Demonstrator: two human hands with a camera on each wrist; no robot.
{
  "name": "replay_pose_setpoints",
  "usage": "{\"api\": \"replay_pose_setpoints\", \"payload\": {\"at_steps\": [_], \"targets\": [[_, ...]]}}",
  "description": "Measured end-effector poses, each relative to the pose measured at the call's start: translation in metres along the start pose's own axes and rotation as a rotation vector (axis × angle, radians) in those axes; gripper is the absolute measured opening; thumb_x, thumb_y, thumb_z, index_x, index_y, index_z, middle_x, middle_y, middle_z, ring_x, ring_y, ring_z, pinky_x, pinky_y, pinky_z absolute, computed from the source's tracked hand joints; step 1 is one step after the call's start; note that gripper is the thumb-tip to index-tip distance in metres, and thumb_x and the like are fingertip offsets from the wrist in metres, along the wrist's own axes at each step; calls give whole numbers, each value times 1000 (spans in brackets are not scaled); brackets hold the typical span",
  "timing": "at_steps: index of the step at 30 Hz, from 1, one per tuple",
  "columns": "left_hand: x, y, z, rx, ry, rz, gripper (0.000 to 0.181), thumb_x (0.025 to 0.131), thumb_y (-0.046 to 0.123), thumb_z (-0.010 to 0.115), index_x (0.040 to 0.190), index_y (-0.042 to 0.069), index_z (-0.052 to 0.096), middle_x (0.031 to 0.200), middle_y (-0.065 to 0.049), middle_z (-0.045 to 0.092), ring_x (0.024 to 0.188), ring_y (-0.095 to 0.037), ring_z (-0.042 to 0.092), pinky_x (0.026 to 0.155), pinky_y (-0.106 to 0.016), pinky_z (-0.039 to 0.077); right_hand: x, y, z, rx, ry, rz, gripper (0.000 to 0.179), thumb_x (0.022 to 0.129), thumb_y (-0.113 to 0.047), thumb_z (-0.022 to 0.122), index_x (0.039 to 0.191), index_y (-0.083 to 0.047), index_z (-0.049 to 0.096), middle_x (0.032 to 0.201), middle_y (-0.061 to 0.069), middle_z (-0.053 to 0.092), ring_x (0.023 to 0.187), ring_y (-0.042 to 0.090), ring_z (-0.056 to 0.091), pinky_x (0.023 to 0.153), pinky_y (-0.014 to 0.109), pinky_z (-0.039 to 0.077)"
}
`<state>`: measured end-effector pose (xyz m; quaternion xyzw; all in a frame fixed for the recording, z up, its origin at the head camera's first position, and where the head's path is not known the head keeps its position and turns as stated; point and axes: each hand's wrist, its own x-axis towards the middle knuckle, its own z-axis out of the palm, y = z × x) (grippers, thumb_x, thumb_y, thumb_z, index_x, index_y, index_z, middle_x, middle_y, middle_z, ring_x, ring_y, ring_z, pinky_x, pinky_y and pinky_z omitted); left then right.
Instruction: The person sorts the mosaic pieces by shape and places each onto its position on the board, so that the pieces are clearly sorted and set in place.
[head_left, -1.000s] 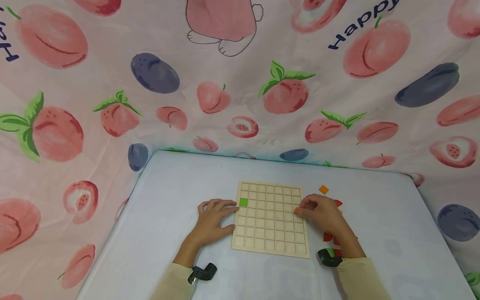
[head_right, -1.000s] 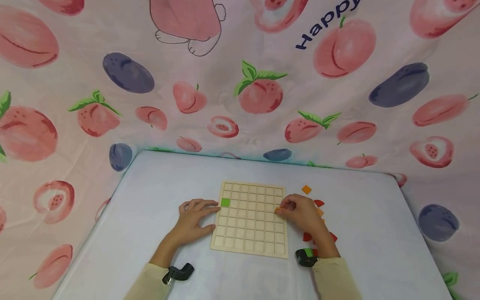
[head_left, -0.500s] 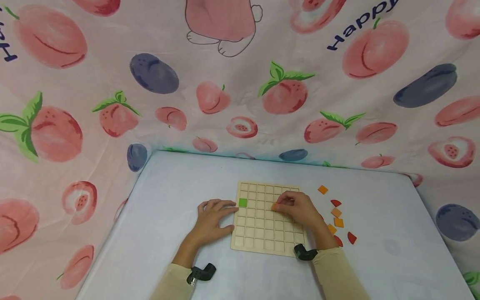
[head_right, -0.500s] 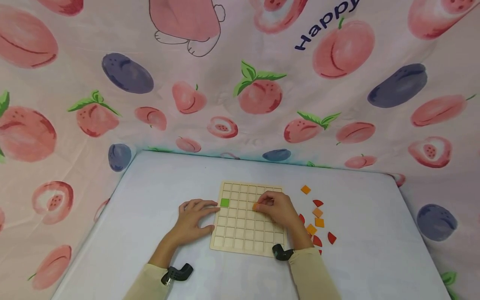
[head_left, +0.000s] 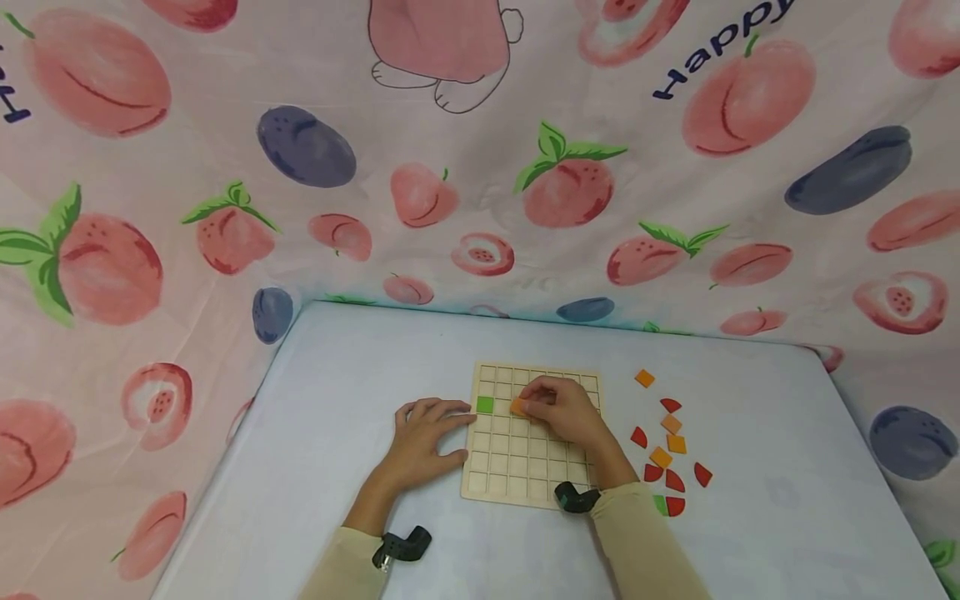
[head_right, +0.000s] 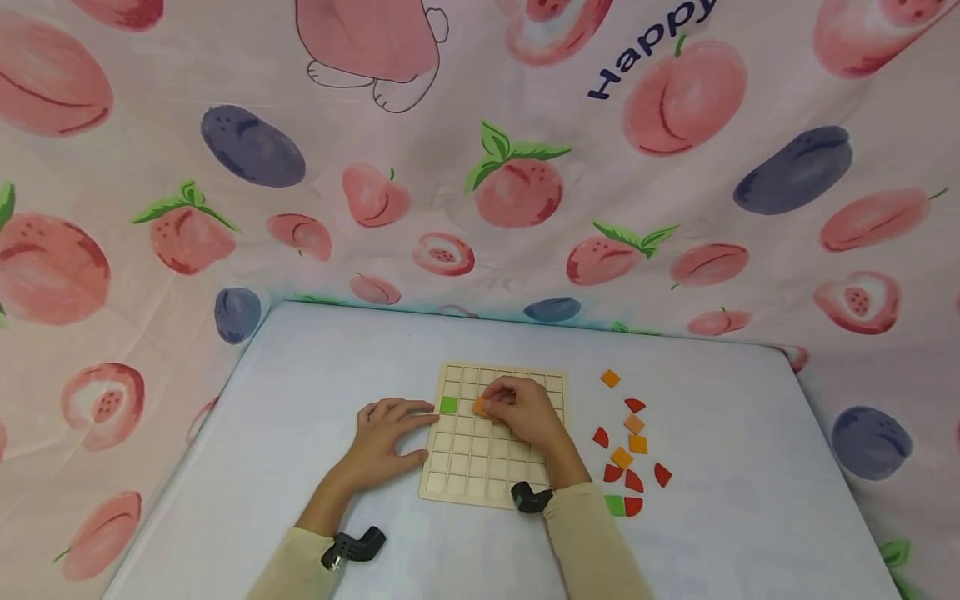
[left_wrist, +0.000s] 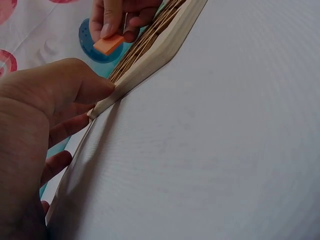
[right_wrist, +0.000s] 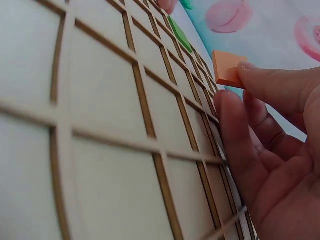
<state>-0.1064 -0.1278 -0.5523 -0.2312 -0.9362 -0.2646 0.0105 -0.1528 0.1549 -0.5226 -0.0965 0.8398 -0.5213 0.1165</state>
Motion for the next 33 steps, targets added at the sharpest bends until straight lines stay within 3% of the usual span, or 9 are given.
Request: {"api": "replay_pose_setpoints", "payload": {"at_steps": [6,11,22,33], "targets": [[0,0,-1,-3,-16,-14,53,85,40,72,137,31,66,146,10,57,134,-21,43,110,-58,20,7,-4,9,45,-18,-8,11,92,-17,76,101,-12,76,92,5,76,71,17,66,63,29,54],[0,0,-1,-13,-23,-9,53,85,40,72,138,31,65,147,9,57,135,-22,42,111,-58,19,13,-3,16,20,-7,-5,11,91,-19,78,100,-13,77,90,2,74,76,15,65,69,27,53],[-1,-1,-1,-4,-16,0,53,86,41,71,137,31,66,147,9,57,134,-22,43,110,-58,20,21,2,21,-71,20,23,6,91,-21,78,97,-19,78,86,-2,70,68,18,55,62,29,46],[0,0,-2,-8,-22,1,53,86,40,71,138,31,65,147,9,57,135,-22,43,111,-58,20,22,3,21,-130,-2,24,10,91,-30,78,94,-21,78,86,-6,70,68,18,55,65,34,46]]}}
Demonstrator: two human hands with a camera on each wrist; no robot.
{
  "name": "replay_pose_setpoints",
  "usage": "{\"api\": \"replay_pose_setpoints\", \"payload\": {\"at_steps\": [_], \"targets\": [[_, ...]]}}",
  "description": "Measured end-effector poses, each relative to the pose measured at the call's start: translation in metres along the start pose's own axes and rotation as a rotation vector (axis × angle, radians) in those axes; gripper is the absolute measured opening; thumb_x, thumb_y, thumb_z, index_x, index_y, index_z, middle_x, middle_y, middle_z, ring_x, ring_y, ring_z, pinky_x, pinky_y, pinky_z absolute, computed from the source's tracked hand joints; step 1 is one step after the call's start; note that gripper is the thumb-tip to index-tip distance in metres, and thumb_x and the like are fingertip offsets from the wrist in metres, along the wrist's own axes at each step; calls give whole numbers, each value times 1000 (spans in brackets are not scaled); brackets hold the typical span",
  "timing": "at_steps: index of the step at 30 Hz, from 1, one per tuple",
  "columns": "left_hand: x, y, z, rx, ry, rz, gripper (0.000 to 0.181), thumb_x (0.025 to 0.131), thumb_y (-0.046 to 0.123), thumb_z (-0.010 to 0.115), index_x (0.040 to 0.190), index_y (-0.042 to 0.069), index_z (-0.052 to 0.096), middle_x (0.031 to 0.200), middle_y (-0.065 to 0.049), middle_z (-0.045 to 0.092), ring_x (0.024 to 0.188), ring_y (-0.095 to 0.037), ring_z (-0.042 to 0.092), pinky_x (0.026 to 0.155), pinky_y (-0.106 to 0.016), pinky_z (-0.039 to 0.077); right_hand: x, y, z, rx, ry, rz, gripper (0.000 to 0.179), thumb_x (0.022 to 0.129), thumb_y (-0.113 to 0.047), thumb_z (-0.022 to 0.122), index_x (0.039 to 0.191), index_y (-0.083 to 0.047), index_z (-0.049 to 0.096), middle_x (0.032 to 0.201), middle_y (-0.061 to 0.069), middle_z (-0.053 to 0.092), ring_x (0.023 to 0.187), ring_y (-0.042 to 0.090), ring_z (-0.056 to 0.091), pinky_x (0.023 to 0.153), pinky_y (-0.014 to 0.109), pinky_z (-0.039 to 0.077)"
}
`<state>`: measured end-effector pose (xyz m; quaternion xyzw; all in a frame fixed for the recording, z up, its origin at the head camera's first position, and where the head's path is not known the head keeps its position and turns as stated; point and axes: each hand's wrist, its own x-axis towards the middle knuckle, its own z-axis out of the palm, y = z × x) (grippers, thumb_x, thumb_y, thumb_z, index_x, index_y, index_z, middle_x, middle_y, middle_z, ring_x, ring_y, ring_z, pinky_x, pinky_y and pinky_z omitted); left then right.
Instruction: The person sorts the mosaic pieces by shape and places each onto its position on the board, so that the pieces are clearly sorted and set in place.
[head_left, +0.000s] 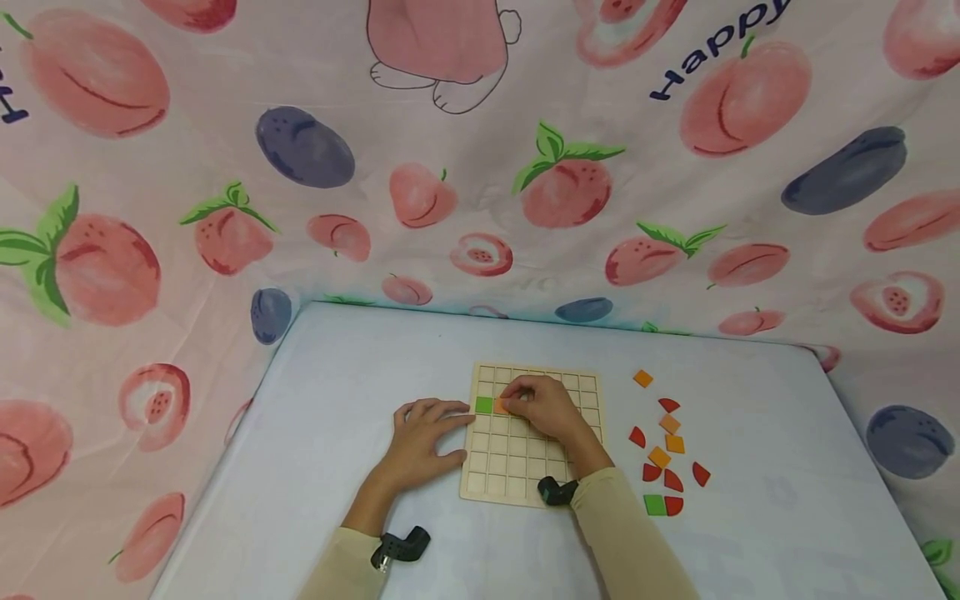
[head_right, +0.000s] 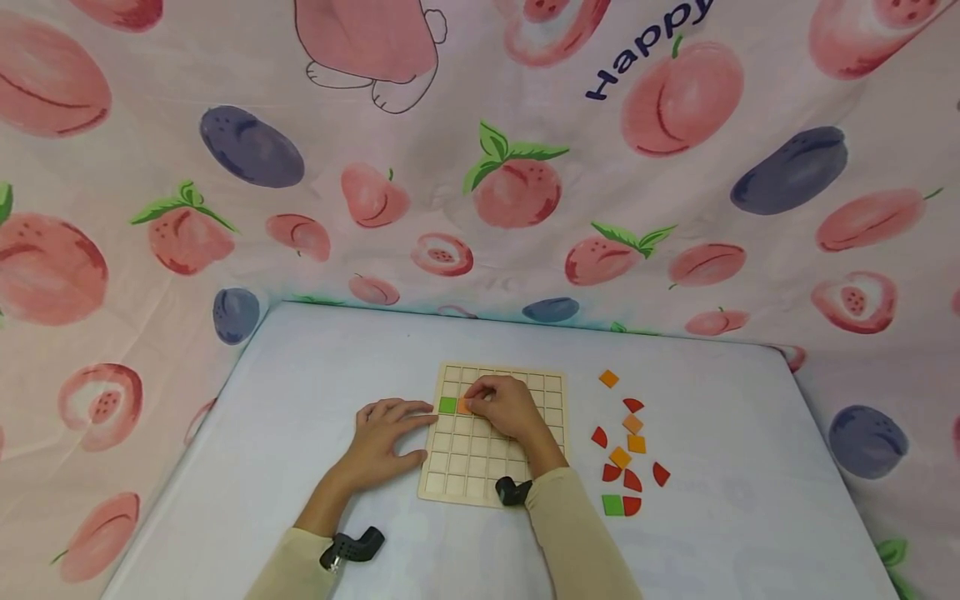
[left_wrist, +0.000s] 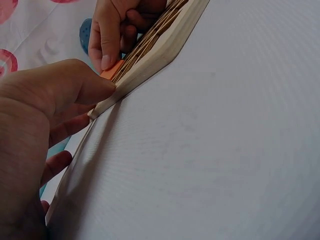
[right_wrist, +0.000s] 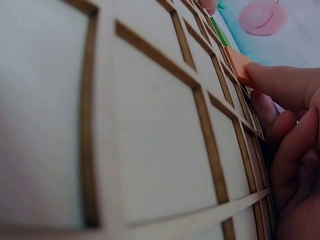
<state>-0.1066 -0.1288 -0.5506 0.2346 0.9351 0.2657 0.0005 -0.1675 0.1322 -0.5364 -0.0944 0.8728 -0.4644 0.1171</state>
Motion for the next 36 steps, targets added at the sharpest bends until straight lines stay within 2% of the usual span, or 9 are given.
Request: {"api": "replay_pose_setpoints", "payload": {"at_steps": [11,20,32,36], "targets": [[1,0,0,4,11,8,52,86,40,72,137,30,66,146,9,58,134,-22,44,110,-59,21,0,-2,0,-14,-5,-3,9,91,-31,77,92,-22,78,85,-6,70,73,17,57,71,34,47],[1,1,0,1,4,-1,53,86,40,72,137,30,66,146,8,58,134,-23,44,110,-59,21,0,-2,0,-74,3,-14,12,92,-32,76,93,-20,78,84,-8,67,76,14,56,75,34,47],[0,0,1,-1,4,0,53,86,40,71,137,30,66,146,8,57,134,-22,43,110,-59,20,-2,-4,1,-84,15,-42,5,91,-28,78,89,-24,76,80,-8,66,69,15,54,70,33,45],[0,-1,2,-3,12,7,53,85,40,72,137,31,66,146,9,57,133,-22,43,110,-58,21,-1,-2,0,-71,12,-46,6,90,-29,78,92,-23,76,80,-7,65,70,14,55,70,32,45]]}}
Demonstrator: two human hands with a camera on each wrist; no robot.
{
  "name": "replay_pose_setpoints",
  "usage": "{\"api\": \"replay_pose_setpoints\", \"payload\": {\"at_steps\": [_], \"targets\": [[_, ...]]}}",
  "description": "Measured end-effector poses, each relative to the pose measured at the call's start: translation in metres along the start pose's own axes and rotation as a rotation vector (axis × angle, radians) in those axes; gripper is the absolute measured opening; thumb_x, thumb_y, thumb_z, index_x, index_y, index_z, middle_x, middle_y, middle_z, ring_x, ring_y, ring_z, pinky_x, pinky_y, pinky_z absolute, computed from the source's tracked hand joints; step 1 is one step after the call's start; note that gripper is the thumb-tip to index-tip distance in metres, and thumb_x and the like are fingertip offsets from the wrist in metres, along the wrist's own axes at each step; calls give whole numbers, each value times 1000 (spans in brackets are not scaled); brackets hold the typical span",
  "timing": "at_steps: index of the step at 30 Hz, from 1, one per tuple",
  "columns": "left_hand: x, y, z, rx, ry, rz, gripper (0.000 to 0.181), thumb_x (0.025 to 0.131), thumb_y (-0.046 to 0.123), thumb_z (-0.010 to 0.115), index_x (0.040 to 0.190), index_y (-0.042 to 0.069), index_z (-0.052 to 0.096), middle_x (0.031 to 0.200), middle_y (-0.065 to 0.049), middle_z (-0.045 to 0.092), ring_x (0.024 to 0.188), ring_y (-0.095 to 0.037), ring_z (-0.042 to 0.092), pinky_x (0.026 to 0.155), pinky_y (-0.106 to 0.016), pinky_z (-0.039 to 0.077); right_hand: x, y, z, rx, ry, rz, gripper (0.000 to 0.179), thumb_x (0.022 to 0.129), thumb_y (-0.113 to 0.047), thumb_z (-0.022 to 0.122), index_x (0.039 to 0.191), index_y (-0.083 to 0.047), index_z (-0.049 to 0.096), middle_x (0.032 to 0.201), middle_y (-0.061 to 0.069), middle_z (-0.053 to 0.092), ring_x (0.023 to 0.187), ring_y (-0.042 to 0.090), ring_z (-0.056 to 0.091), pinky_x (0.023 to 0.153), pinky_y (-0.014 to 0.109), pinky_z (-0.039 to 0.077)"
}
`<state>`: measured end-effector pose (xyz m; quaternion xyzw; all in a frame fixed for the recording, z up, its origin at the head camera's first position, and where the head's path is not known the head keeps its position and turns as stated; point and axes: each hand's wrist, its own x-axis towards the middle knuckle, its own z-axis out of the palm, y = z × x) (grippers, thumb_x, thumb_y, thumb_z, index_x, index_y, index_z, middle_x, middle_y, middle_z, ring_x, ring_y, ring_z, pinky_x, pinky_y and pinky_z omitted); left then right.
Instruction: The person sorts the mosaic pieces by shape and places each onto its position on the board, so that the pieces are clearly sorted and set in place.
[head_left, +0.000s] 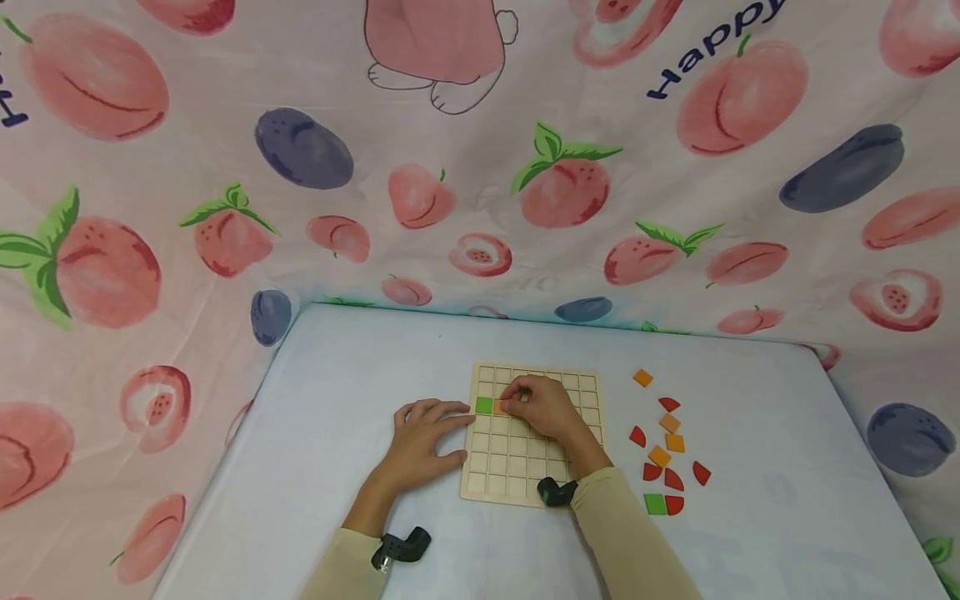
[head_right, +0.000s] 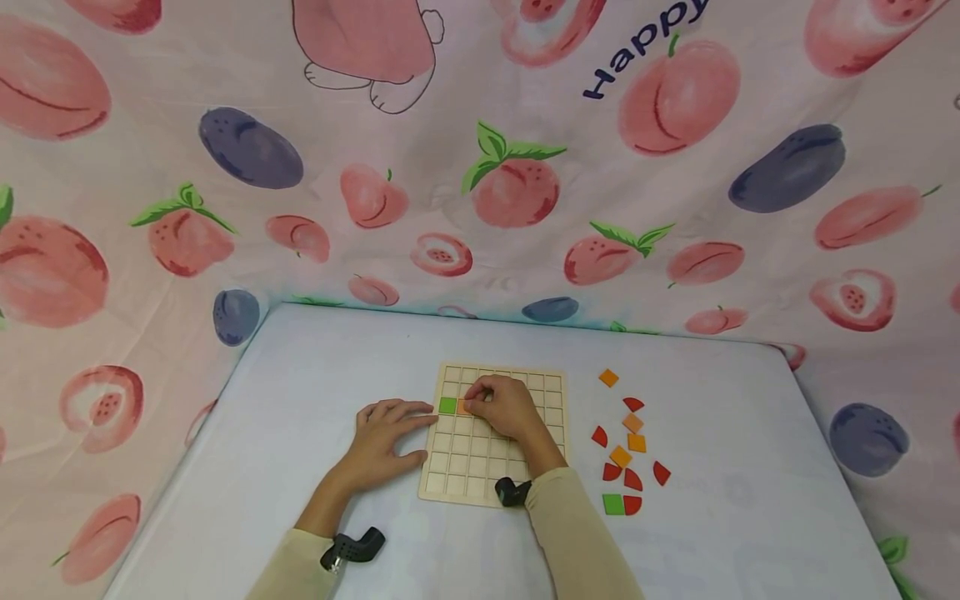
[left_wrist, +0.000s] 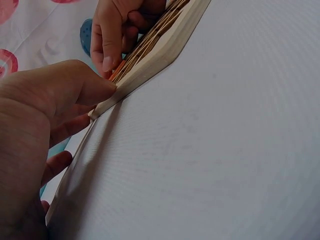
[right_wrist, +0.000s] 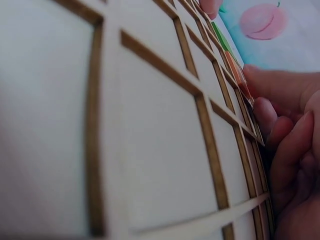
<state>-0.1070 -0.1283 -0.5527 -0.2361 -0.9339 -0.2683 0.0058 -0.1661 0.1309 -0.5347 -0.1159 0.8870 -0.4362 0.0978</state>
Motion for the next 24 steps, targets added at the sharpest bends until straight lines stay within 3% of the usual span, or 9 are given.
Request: {"api": "replay_pose_setpoints", "payload": {"at_steps": [11,24], "targets": [[0,0,0,-10,-1,-6,52,85,39,72,136,31,67,146,10,57,134,-22,43,111,-58,20,0,2,-4,36,-32,41,18,80,-27,87,95,-23,76,86,-3,64,69,17,52,66,33,44],[0,0,0,-9,-5,-6,53,85,39,72,137,31,66,146,10,57,134,-22,43,110,-58,20,-1,1,-5,42,-34,25,18,80,-24,87,93,-22,76,84,-3,64,66,16,51,63,30,43]]}}
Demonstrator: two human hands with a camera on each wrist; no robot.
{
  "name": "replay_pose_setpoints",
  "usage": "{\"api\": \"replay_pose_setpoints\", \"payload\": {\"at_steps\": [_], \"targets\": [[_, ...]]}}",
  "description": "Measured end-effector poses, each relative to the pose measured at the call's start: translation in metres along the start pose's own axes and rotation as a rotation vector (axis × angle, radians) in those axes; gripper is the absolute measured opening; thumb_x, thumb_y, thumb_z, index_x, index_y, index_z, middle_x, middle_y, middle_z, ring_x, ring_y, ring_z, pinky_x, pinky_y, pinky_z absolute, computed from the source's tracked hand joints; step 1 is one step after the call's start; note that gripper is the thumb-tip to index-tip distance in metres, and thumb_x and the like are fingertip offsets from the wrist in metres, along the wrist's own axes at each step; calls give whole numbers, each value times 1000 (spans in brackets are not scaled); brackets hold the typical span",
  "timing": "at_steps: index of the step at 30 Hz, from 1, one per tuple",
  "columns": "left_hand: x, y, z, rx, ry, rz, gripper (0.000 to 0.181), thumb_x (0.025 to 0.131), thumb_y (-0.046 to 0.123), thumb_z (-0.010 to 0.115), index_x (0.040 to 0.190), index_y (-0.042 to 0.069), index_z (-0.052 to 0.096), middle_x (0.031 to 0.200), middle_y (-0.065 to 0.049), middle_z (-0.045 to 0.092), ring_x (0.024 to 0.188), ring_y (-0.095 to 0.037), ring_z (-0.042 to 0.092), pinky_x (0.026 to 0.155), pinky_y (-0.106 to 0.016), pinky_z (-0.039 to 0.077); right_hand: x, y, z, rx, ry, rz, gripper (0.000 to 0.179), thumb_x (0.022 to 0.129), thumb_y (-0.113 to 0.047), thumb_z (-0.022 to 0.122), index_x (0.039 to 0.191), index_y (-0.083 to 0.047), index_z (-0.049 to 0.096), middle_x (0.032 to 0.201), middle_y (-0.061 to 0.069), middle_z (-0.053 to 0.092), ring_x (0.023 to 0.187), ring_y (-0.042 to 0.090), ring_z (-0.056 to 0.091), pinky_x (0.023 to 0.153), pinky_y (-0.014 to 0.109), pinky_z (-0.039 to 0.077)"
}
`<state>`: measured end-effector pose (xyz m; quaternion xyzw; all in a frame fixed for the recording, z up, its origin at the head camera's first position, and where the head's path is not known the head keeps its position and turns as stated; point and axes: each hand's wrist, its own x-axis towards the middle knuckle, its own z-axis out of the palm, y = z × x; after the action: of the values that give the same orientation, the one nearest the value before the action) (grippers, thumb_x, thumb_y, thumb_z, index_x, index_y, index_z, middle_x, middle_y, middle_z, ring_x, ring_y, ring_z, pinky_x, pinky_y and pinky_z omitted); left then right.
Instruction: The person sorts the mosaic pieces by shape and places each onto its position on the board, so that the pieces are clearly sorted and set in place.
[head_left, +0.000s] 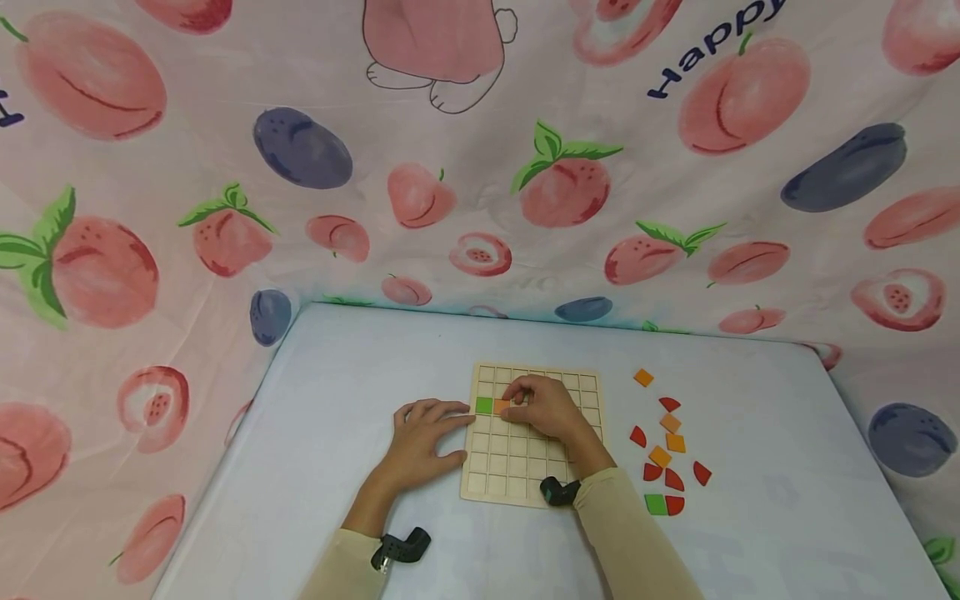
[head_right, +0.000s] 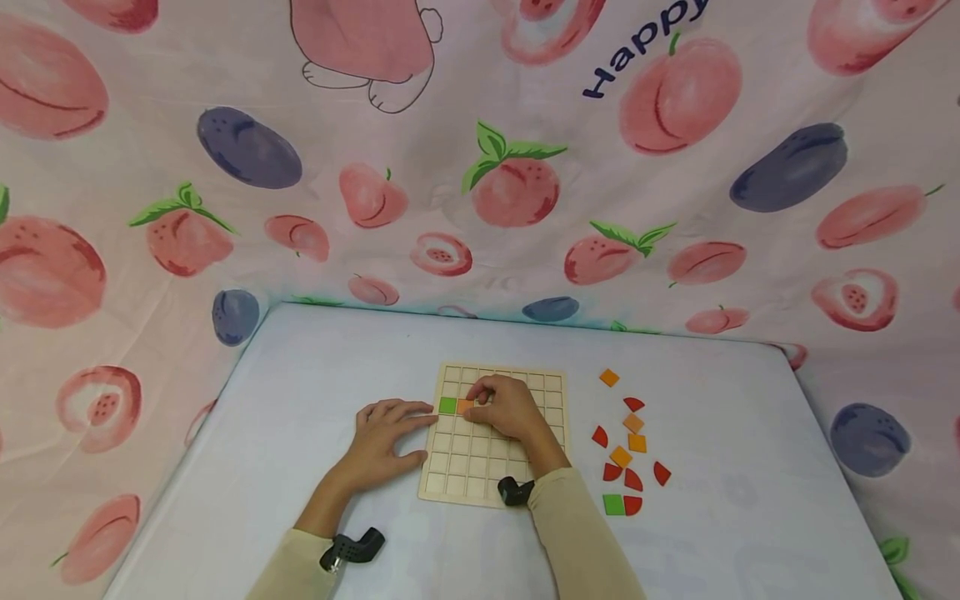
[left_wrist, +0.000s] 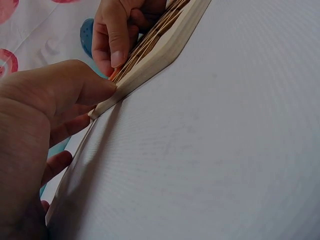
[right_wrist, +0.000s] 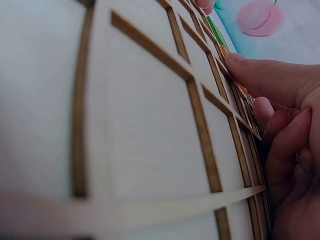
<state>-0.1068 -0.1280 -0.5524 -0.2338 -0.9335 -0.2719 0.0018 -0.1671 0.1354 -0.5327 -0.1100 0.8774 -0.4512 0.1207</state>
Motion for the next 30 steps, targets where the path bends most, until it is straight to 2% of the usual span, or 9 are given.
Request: {"api": "replay_pose_setpoints", "payload": {"at_steps": [9,18,25,30], "targets": [[0,0,-1,2,-1,-6,53,85,39,72,137,31,66,146,10,57,134,-22,43,111,-58,20,-5,2,-5,67,-1,-8,22,84,-28,85,102,-20,76,90,0,66,67,18,52,64,32,46],[-1,0,1,12,10,-2,53,85,39,72,137,31,66,146,9,58,133,-21,43,110,-59,20,-29,11,-36,99,13,-19,25,89,-27,80,110,-14,75,96,1,71,86,17,65,78,32,54],[-1,1,0,9,16,0,53,84,38,73,136,30,67,145,9,58,133,-22,44,110,-59,21,-54,25,-72,-12,113,-21,23,91,-31,78,108,-14,75,98,-1,72,89,16,64,76,28,54],[-1,1,0,14,14,0,53,85,38,72,136,31,66,145,9,58,134,-23,43,110,-59,21,-67,37,-96,-75,204,32,23,92,-34,76,108,-17,74,101,0,73,93,19,65,73,29,54]]}}
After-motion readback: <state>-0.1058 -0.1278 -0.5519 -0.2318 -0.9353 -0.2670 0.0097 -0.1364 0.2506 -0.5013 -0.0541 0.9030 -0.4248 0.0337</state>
